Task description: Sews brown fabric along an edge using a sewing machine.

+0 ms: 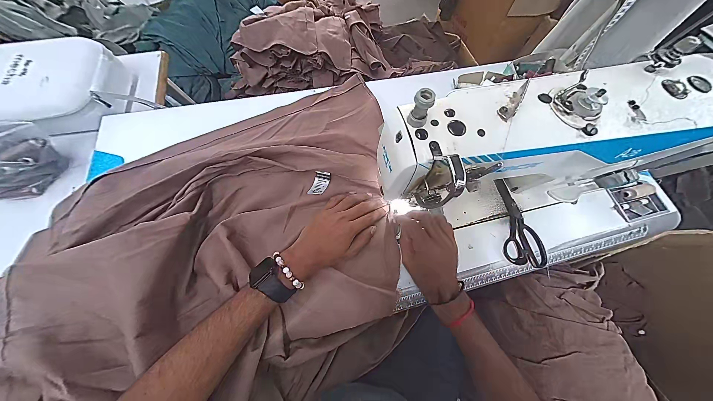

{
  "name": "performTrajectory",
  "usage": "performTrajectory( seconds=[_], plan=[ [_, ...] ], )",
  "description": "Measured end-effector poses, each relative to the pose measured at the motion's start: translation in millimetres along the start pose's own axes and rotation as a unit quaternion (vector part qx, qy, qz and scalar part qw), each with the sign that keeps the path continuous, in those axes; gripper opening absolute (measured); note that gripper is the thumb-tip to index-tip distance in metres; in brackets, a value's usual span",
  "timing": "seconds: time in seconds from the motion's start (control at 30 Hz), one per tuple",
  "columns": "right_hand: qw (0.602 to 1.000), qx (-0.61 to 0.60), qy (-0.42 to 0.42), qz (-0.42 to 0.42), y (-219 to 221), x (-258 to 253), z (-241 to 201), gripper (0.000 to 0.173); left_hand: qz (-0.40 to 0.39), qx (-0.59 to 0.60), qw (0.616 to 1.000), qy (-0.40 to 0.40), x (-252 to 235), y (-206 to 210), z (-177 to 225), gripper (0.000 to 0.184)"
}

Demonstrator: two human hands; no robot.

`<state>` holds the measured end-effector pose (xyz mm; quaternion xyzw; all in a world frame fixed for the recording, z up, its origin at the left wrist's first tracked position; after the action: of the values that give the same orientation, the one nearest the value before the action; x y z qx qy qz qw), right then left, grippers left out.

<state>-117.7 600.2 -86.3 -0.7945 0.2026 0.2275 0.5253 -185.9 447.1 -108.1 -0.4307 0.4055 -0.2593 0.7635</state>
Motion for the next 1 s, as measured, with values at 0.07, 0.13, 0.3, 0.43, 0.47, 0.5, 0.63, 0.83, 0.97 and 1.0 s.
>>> performTrajectory(
  seconds=[0.07,0.13,0.3,0.43,0.47,0.5,0.63,0.83,0.97,1.0],
  plan=[
    [0.999,-0.018,-0.038,-0.017,0,10,-15,0.03,-0.009,0.0,1.0,0.021,-2,-1,-3,0.042],
    [0.997,-0.012,-0.06,-0.052,2,21,-21,0.04,-0.016,-0.007,0.999,0.043,-5,-3,-8,0.042],
    [0.997,0.07,-0.019,0.019,-7,30,-19,0.029,-0.016,-0.034,0.999,0.033,-9,0,-1,0.04],
    [0.993,0.053,0.101,-0.003,-6,18,4,0.031,-0.02,-0.077,0.993,-0.088,4,12,24,0.063],
    [0.991,0.045,0.119,-0.029,-3,9,7,0.03,-0.025,-0.087,0.989,-0.113,7,14,28,0.068],
    [0.989,0.036,0.125,-0.063,1,-1,5,0.028,-0.017,-0.085,0.988,-0.128,8,15,31,0.069],
    [0.972,-0.049,0.187,-0.136,0,-19,-7,0.022,0.025,-0.072,0.991,-0.113,10,7,32,0.051],
    [0.886,-0.275,0.351,-0.127,-29,95,-42,0.051,0.02,-0.077,0.99,-0.116,11,10,29,0.045],
    [0.875,-0.304,0.373,-0.051,-38,91,-37,0.044,0.054,-0.083,0.991,-0.095,3,3,27,0.038],
    [0.882,-0.287,0.371,-0.047,-36,90,-34,0.044,0.06,-0.089,0.991,-0.082,3,2,29,0.037]
  ],
)
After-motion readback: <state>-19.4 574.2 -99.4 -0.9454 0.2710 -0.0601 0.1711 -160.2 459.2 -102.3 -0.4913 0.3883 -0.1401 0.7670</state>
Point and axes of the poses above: each hand's wrist, its own x-axis away from the middle knuckle, its own y-axis out of the palm, z = x × y, the point moved 8 cm from there along -x, towards the middle knuckle, and after that the axes turned 8 degrees about z, right-handed, at the moved point
